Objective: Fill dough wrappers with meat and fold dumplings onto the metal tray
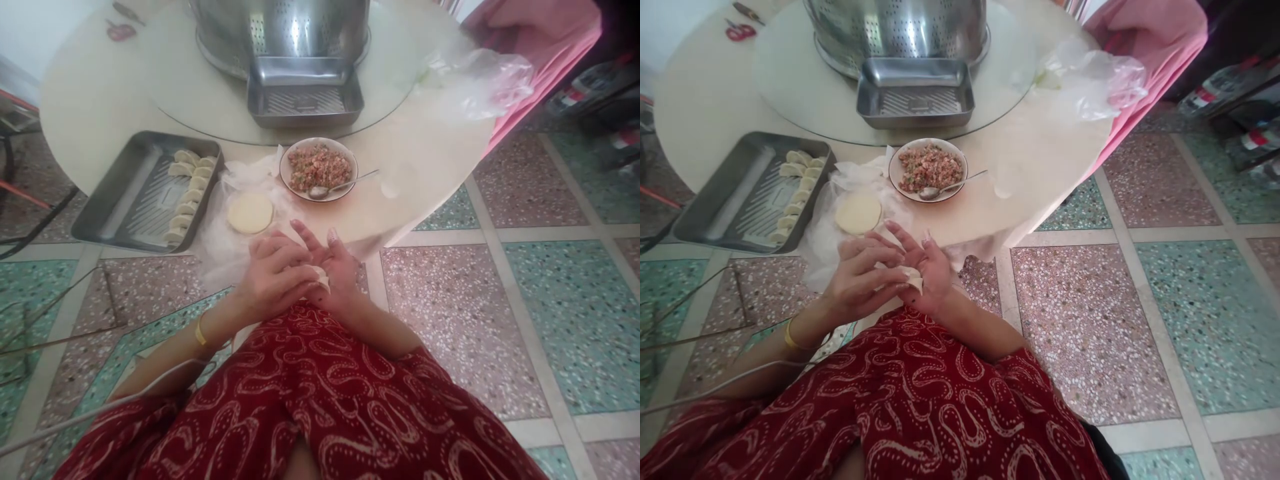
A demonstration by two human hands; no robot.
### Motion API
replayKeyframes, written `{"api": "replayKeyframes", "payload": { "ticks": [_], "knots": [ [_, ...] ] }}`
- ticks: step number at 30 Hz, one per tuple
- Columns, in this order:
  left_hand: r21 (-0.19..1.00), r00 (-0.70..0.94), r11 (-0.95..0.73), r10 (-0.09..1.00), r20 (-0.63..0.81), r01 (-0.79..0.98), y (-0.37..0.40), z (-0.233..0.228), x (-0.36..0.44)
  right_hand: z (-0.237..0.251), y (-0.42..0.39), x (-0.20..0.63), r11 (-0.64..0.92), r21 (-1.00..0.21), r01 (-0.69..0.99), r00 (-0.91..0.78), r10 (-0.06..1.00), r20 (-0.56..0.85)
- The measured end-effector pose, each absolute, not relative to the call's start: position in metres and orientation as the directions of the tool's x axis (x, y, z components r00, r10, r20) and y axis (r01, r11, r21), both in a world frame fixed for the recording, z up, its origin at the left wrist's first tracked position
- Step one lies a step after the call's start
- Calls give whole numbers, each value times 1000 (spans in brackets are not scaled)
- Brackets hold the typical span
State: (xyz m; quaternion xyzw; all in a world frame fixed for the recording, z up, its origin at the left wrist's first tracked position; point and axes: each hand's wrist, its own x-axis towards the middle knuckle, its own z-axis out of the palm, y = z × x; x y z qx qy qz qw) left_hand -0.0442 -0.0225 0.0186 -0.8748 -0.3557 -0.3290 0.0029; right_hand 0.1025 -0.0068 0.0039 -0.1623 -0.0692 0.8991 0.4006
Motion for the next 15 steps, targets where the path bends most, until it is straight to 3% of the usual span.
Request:
{"api": "replayKeyframes", "payload": {
  "ticks": [5, 15],
  "knots": [
    [245, 543, -797, 566, 620, 551, -22, 19, -41, 5, -9, 103, -663, -299, -687, -617, 749, -242],
    [264, 431, -727, 615, 660, 633, -30, 20, -44, 4, -9, 103, -577, -251, -777, -535, 816, -221]
  ]
}}
